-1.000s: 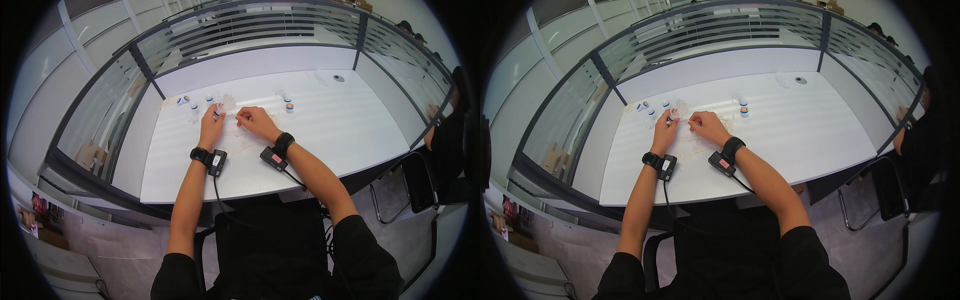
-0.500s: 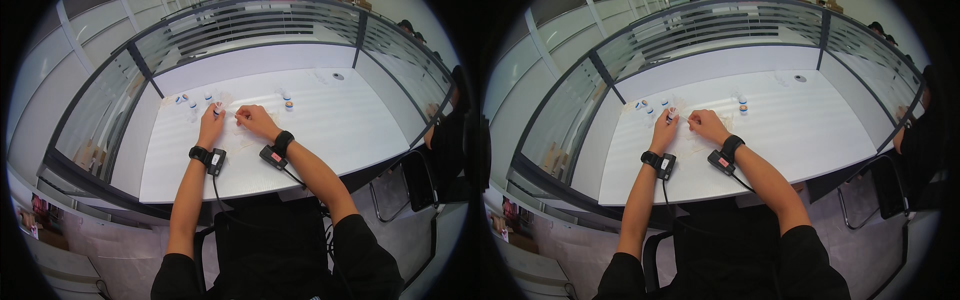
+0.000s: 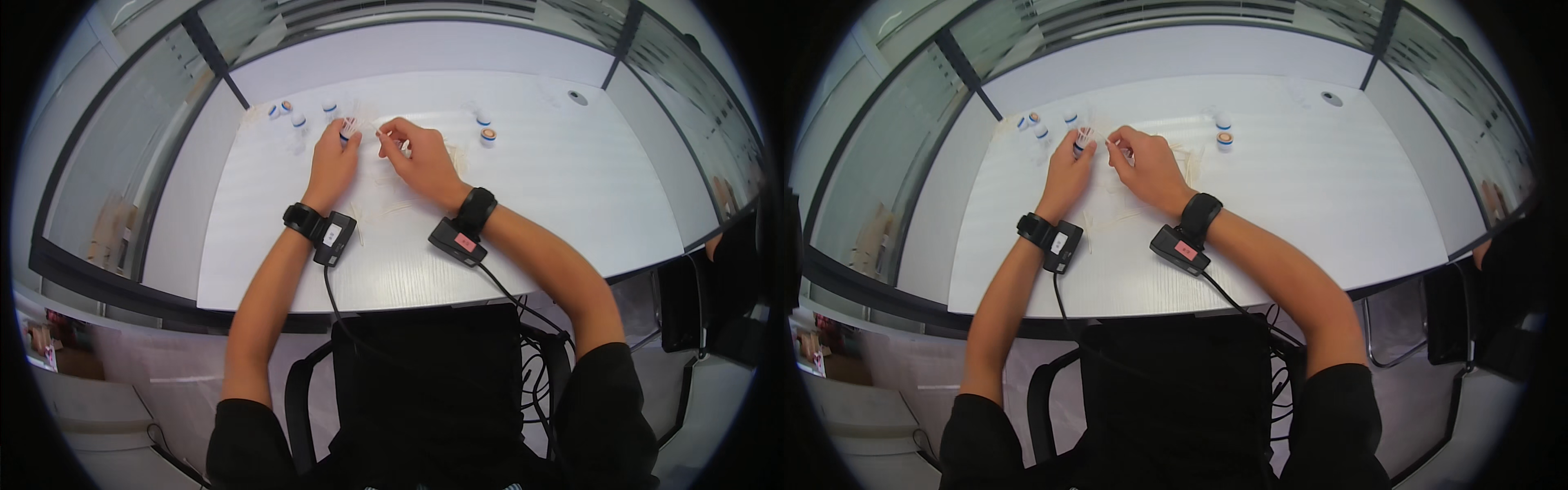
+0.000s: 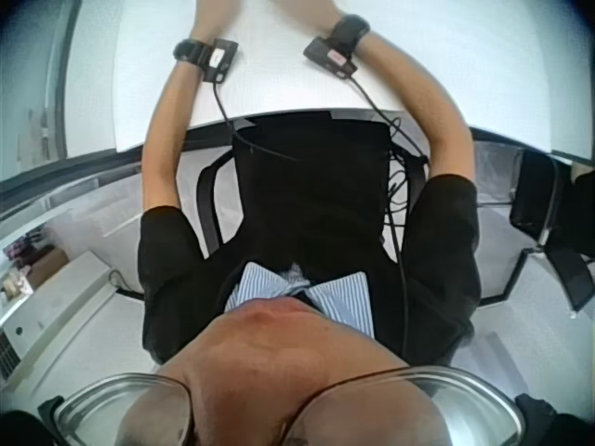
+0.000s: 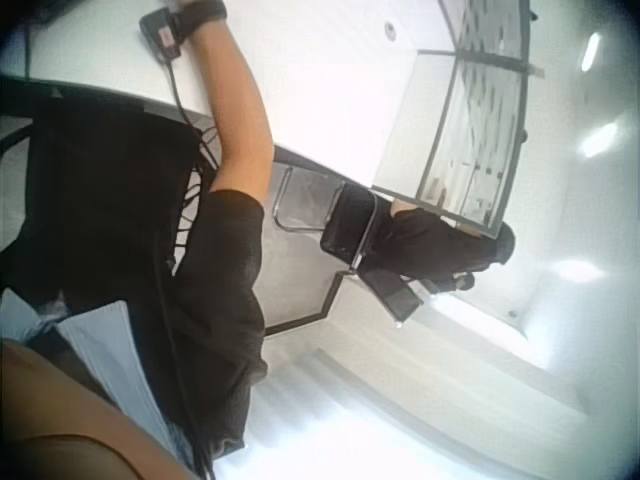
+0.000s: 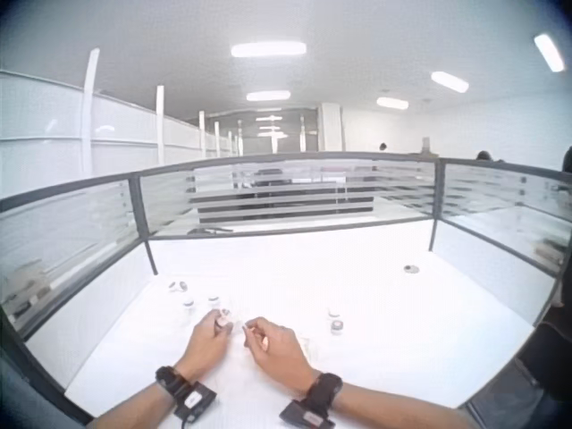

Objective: The person assembles a shuttlecock by hand at a white table, inserting white feathers into a plastic base one at a time.

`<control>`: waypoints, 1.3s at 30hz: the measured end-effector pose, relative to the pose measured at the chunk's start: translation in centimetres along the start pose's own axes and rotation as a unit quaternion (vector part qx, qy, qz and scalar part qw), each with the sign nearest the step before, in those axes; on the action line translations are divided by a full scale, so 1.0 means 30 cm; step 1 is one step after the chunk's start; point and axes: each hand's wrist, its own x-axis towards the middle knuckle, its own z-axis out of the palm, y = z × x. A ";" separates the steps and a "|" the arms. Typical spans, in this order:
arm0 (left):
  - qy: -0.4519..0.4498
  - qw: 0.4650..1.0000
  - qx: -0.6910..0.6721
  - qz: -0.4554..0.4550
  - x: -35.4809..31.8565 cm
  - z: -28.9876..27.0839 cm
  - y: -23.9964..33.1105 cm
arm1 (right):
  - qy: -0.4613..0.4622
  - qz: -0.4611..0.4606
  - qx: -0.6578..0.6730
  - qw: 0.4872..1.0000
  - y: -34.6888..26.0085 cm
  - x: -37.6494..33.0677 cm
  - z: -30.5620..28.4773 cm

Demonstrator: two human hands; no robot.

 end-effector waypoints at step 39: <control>-0.046 0.991 0.047 -0.118 -0.039 0.016 0.011 | -0.218 -0.473 -0.246 0.817 -0.178 -0.019 -0.219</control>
